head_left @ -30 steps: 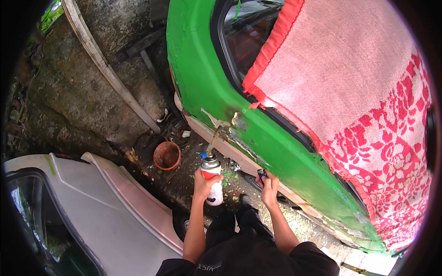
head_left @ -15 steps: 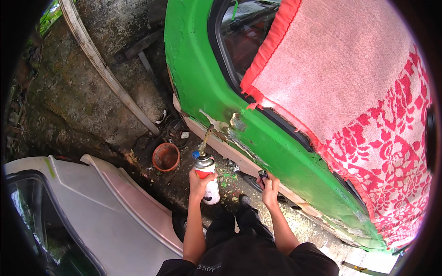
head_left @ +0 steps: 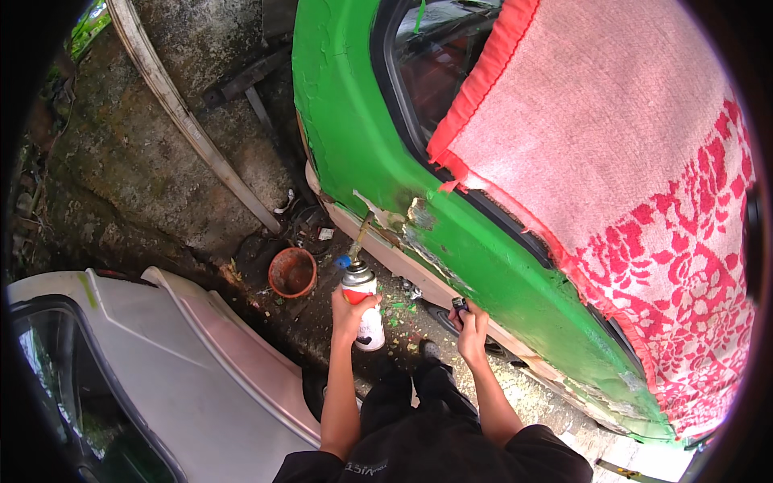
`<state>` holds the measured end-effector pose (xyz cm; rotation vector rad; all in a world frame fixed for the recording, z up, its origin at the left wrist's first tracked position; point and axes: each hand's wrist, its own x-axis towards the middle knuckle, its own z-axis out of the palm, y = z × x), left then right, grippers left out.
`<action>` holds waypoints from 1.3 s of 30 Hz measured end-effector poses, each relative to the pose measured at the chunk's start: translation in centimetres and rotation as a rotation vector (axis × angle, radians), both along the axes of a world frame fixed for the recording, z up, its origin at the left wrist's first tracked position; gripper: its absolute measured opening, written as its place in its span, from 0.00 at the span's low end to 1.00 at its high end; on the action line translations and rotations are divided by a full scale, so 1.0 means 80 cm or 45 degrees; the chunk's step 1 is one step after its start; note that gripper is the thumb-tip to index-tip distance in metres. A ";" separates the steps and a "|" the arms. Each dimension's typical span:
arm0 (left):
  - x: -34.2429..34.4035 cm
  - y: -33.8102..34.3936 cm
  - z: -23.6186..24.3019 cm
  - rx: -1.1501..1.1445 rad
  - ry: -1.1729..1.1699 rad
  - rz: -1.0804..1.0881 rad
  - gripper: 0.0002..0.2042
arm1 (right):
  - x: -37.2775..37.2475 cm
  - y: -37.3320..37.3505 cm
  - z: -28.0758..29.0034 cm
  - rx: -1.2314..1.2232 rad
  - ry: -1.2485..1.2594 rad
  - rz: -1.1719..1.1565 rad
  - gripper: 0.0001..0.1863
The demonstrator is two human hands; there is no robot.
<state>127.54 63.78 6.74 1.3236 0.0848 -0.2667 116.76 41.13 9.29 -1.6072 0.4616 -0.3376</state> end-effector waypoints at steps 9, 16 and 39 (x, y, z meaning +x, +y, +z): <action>-0.010 -0.001 0.000 -0.012 0.034 -0.042 0.18 | 0.003 -0.002 0.009 -0.093 0.013 0.048 0.13; -0.038 -0.021 0.014 0.034 -0.071 -0.129 0.17 | 0.004 0.000 0.007 -0.069 0.022 0.033 0.13; -0.056 -0.018 0.007 0.076 -0.111 -0.136 0.19 | -0.003 -0.003 0.013 -0.052 0.029 0.060 0.12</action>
